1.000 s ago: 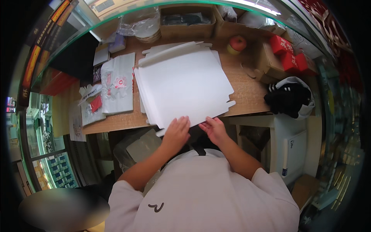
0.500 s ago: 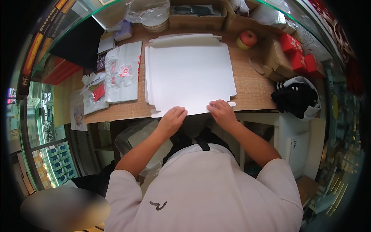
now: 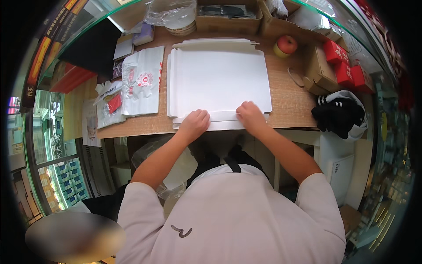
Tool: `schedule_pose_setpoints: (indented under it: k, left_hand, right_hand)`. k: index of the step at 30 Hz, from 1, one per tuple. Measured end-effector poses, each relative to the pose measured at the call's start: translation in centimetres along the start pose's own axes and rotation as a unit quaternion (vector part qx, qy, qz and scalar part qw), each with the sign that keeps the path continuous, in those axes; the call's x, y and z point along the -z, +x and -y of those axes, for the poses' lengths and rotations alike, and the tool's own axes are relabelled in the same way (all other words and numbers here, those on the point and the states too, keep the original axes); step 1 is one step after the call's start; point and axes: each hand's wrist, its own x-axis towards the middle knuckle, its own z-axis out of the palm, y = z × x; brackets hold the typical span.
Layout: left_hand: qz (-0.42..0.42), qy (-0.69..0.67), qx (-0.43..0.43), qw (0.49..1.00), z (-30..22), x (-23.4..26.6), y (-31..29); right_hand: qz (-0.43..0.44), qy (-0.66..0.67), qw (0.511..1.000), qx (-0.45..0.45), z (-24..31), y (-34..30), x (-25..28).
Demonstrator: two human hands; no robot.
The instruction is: The person removes a flat white cardboard box from a plastic wrapper, folds it into shape, and stacks it with other boxes. They repeat this process with additional boxes, using a knife to cut open a plastic-wrapped stack before folding each unit.
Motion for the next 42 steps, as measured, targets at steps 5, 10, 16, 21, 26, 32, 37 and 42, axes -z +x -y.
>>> schedule_pose_setpoints:
  k: [5, 10, 16, 21, 26, 32, 37, 42]
  left_hand:
    - [0.056, 0.024, -0.043, 0.997, 0.0, 0.4, 0.1]
    - [0.094, 0.058, -0.051, 0.993, -0.3, 0.7, 1.0]
    - [0.112, 0.095, -0.044, 0.988, -0.9, 0.5, 1.2]
    - [0.128, 0.063, -0.003, 0.990, -1.2, 0.0, 1.8]
    - [0.017, -0.089, 0.071, 0.993, -0.8, -0.6, 1.7]
    - [0.100, -0.090, 0.213, 0.968, 2.4, 0.3, 0.0]
    - [0.116, -0.027, 0.231, 0.966, 2.0, 0.9, 3.7]
    - [0.110, -0.139, 0.256, 0.950, -1.0, -0.6, 4.2]
  right_hand:
    - [-0.002, 0.033, 0.999, 0.006, 3.1, 0.3, -1.1]
    - [0.017, -0.056, 0.995, 0.077, 2.7, 0.9, -2.0]
    - [0.029, -0.074, 0.993, 0.084, 3.2, 1.5, -1.9]
    - [0.043, -0.091, 0.991, 0.092, 3.5, 1.9, -2.3]
    - [0.064, -0.013, 0.996, 0.059, 2.6, 2.2, -2.8]
    - [0.111, 0.025, 0.989, -0.096, -1.6, 0.3, -0.1]
    - [0.151, -0.134, 0.963, -0.176, -1.6, 4.7, 2.1]
    - [0.169, -0.068, 0.962, -0.203, 1.0, 4.1, -0.3]
